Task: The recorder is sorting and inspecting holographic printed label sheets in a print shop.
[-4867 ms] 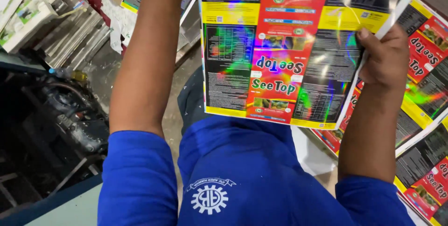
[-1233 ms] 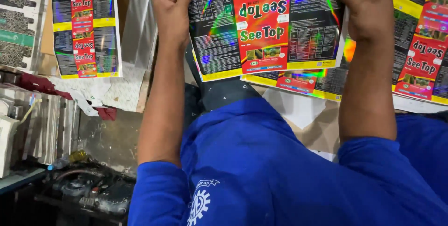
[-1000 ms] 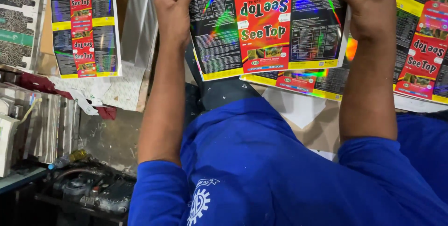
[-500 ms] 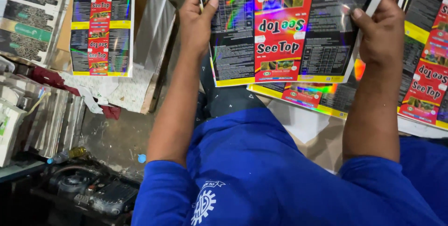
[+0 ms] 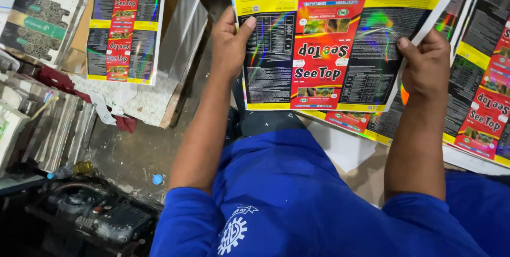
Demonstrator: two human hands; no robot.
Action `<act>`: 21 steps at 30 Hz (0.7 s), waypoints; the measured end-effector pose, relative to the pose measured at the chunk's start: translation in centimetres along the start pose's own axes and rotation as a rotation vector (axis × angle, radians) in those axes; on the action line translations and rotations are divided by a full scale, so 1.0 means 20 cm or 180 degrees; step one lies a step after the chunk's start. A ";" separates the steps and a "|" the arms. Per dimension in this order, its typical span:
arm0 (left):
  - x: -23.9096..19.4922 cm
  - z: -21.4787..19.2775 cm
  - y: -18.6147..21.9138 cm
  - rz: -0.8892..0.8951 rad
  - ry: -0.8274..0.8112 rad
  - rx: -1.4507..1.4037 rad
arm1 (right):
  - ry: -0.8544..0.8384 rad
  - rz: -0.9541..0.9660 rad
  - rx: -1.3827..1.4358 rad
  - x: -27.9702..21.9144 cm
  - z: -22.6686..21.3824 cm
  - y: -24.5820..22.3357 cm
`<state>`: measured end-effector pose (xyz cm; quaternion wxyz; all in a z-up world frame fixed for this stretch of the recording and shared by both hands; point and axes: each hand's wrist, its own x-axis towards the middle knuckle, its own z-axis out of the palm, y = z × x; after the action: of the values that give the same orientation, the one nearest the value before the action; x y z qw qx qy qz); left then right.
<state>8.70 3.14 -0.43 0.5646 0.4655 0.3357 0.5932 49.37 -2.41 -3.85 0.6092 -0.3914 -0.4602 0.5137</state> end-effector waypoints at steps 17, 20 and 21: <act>-0.02 -0.01 -0.01 0.0148 -0.0017 0.0066 | 0.0018 0.0014 0.0009 0.00 0.06 -0.06; -0.01 -0.02 -0.01 0.0148 -0.0040 -0.0033 | 0.0029 -0.0003 0.0006 0.00 0.03 -0.03; -0.02 -0.02 -0.02 0.0143 -0.0038 -0.0038 | 0.0031 0.0001 0.0001 -0.01 0.04 -0.03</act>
<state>8.48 2.89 -0.92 0.5559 0.4730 0.3182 0.6049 48.77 -2.71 -3.01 0.6114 -0.3939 -0.4571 0.5120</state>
